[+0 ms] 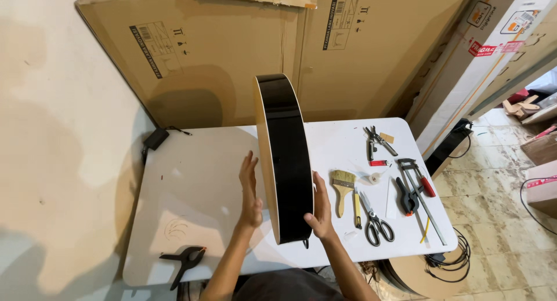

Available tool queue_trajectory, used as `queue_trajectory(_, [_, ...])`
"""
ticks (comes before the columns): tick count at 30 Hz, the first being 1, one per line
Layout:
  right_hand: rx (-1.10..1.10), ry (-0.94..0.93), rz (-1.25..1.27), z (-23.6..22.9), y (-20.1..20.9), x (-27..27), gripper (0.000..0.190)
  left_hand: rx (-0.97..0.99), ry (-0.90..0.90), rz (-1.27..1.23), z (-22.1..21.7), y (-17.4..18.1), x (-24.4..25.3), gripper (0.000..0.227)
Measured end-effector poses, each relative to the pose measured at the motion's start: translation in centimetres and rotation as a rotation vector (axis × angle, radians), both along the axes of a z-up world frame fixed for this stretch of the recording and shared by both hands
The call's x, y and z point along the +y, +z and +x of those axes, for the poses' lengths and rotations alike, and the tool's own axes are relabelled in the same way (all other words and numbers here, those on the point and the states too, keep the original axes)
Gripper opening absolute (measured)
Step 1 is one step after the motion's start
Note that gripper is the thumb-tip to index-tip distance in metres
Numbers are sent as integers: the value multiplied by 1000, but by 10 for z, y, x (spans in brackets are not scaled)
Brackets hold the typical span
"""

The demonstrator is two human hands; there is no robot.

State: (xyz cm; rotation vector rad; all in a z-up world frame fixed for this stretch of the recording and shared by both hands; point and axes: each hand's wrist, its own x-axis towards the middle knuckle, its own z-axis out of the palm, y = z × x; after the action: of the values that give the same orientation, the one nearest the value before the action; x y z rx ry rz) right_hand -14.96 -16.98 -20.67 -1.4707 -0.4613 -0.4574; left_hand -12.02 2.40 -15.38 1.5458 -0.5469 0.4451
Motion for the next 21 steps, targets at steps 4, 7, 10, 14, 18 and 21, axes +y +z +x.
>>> queue_trajectory(4, [18,34,-43,-17,7,11,127,-124,-34,158,-28,-31,-19,111])
queue_trajectory(7, [-104,59,-76,-19,28,20,98,-111,-80,-29,-34,-26,-32,104])
queue_trajectory(10, [-33,54,-52,-9,15,18,106,-55,-64,6,-29,-26,-32,116])
queue_trajectory(14, [14,62,-10,4,46,21,85,13,-61,-1,-25,2,-34,100])
queue_trajectory(18, [208,34,-25,7,98,25,67,146,-89,-30,-22,41,-33,85])
queue_trajectory(21, [305,17,-9,14,141,32,65,286,-171,-208,-25,124,-42,89])
